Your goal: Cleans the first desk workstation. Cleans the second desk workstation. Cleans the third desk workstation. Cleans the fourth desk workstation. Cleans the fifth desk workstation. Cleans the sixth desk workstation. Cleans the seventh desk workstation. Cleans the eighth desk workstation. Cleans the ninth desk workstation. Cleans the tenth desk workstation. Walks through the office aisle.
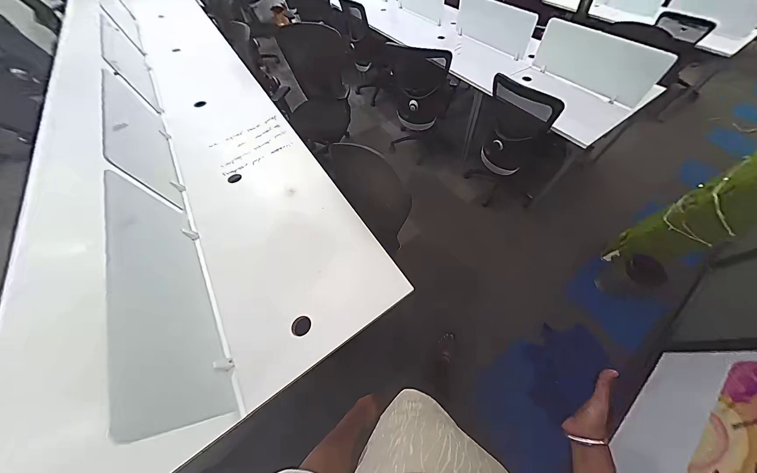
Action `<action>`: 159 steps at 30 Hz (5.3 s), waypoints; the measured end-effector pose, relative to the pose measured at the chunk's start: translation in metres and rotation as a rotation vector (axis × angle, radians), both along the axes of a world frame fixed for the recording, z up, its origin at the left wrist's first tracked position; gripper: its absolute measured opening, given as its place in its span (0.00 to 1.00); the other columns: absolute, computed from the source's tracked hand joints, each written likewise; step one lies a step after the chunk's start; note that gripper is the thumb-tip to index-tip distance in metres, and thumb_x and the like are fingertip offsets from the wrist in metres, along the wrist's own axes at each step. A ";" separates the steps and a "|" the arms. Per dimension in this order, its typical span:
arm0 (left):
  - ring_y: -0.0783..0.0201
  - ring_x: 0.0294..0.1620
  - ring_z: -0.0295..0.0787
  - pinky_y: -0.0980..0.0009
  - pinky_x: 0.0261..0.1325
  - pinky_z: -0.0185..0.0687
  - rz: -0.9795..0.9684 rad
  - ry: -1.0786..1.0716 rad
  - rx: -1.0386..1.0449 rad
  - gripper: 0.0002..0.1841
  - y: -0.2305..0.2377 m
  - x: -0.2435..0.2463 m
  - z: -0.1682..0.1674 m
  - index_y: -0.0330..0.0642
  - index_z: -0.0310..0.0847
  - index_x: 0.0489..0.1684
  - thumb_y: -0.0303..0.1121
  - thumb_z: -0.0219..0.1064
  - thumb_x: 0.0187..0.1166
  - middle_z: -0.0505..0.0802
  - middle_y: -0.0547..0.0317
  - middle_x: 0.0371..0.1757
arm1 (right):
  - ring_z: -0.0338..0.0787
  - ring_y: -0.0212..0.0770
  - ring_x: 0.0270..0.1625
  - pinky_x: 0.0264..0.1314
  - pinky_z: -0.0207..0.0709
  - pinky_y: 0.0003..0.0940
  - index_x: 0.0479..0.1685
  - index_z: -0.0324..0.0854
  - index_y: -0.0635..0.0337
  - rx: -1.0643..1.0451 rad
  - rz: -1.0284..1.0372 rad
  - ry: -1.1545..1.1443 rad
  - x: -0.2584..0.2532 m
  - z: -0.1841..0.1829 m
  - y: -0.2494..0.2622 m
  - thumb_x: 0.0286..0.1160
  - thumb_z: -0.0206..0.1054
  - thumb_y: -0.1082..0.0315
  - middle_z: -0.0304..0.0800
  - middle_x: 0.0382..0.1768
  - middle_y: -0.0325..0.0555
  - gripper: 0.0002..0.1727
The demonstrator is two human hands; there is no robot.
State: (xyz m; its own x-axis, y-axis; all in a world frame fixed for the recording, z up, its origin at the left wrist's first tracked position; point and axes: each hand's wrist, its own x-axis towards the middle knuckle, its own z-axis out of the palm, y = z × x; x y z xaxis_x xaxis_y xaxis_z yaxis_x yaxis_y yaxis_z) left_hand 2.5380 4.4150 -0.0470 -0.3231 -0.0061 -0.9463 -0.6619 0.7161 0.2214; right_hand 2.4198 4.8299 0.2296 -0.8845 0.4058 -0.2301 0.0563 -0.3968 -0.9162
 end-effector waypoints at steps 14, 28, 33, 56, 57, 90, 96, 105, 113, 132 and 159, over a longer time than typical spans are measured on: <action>0.44 0.66 0.87 0.43 0.73 0.76 0.170 0.401 0.132 0.23 0.099 -0.444 0.056 0.36 0.80 0.70 0.45 0.53 0.92 0.89 0.37 0.63 | 0.87 0.28 0.65 0.65 0.85 0.36 0.83 0.62 0.48 -0.005 0.295 -0.125 -0.400 -0.022 0.014 0.79 0.20 0.24 0.87 0.65 0.34 0.49; 0.40 0.68 0.86 0.39 0.72 0.75 0.651 0.144 -0.048 0.26 0.099 -0.625 0.046 0.37 0.82 0.67 0.51 0.54 0.89 0.89 0.35 0.64 | 0.89 0.32 0.61 0.61 0.86 0.39 0.81 0.66 0.49 0.040 0.812 -0.167 -0.851 -0.012 -0.066 0.92 0.28 0.41 0.88 0.62 0.39 0.34; 0.41 0.70 0.84 0.40 0.73 0.74 0.898 0.163 -0.010 0.27 0.082 -0.699 0.038 0.37 0.80 0.70 0.51 0.55 0.89 0.88 0.36 0.67 | 0.89 0.33 0.62 0.63 0.87 0.40 0.79 0.69 0.49 -0.026 0.971 -0.096 -0.966 -0.004 -0.176 0.92 0.28 0.41 0.89 0.61 0.39 0.34; 0.46 0.59 0.89 0.48 0.67 0.81 1.710 0.278 -0.102 0.20 -0.230 -1.015 0.016 0.33 0.78 0.69 0.40 0.54 0.92 0.90 0.38 0.60 | 0.91 0.36 0.54 0.56 0.87 0.37 0.74 0.69 0.59 0.157 1.645 -0.174 -1.279 -0.042 -0.706 0.92 0.42 0.58 0.89 0.54 0.46 0.23; 0.45 0.62 0.88 0.46 0.70 0.79 1.753 0.230 -0.122 0.20 -0.228 -1.021 0.016 0.33 0.78 0.70 0.40 0.54 0.92 0.89 0.37 0.62 | 0.93 0.36 0.47 0.48 0.89 0.37 0.66 0.73 0.56 0.077 1.700 -0.246 -1.289 -0.041 -0.732 0.92 0.36 0.54 0.92 0.46 0.43 0.24; 0.50 0.54 0.90 0.52 0.61 0.83 3.053 0.168 -0.333 0.18 -0.435 -1.151 0.032 0.31 0.77 0.69 0.35 0.55 0.92 0.90 0.36 0.57 | 0.79 0.65 0.75 0.69 0.74 0.66 0.75 0.82 0.36 0.910 2.807 2.176 -1.067 -0.172 -1.250 0.67 0.66 0.77 0.81 0.75 0.57 0.33; 0.48 0.53 0.91 0.50 0.59 0.85 3.344 -0.192 -0.292 0.18 -0.446 -1.207 0.057 0.30 0.78 0.68 0.34 0.54 0.92 0.90 0.36 0.58 | 0.76 0.65 0.80 0.75 0.66 0.71 0.78 0.78 0.32 0.775 2.952 2.445 -1.017 -0.225 -1.290 0.79 0.56 0.77 0.78 0.80 0.50 0.32; 0.47 0.56 0.91 0.49 0.63 0.84 3.421 -0.318 -0.158 0.17 -0.527 -1.245 0.063 0.34 0.80 0.68 0.34 0.56 0.91 0.91 0.37 0.59 | 0.72 0.70 0.80 0.72 0.66 0.76 0.81 0.76 0.38 0.898 2.883 2.290 -0.904 -0.238 -1.348 0.66 0.73 0.67 0.73 0.82 0.56 0.36; 0.50 0.54 0.92 0.50 0.64 0.84 3.325 -0.181 -0.274 0.18 -0.600 -1.220 0.063 0.34 0.82 0.66 0.37 0.57 0.91 0.92 0.41 0.55 | 0.74 0.68 0.79 0.76 0.62 0.75 0.76 0.81 0.36 0.342 3.217 2.582 -0.942 -0.240 -1.327 0.74 0.60 0.77 0.78 0.80 0.53 0.31; 0.58 0.50 0.92 0.55 0.62 0.86 3.034 -0.006 -0.572 0.16 -0.657 -1.160 0.057 0.41 0.84 0.63 0.38 0.55 0.90 0.93 0.49 0.52 | 0.74 0.72 0.78 0.70 0.65 0.78 0.77 0.79 0.39 0.745 2.843 2.352 -0.851 -0.244 -1.398 0.67 0.72 0.70 0.74 0.82 0.57 0.33; 0.55 0.50 0.92 0.53 0.61 0.86 2.834 0.038 -0.531 0.15 -0.672 -1.153 0.063 0.39 0.83 0.64 0.35 0.56 0.89 0.93 0.48 0.52 | 0.78 0.64 0.77 0.73 0.67 0.71 0.72 0.83 0.30 0.681 3.130 2.523 -1.089 -0.229 -1.383 0.73 0.63 0.77 0.81 0.78 0.47 0.32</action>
State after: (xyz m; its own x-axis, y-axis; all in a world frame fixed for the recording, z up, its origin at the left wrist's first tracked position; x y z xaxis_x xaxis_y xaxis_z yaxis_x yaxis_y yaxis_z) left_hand 1.3852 3.7429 0.0160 0.6263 -0.1420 -0.7665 0.3349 -0.8389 0.4291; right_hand 1.3305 3.4466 0.0011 0.8705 0.2027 -0.4484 -0.0722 -0.8487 -0.5239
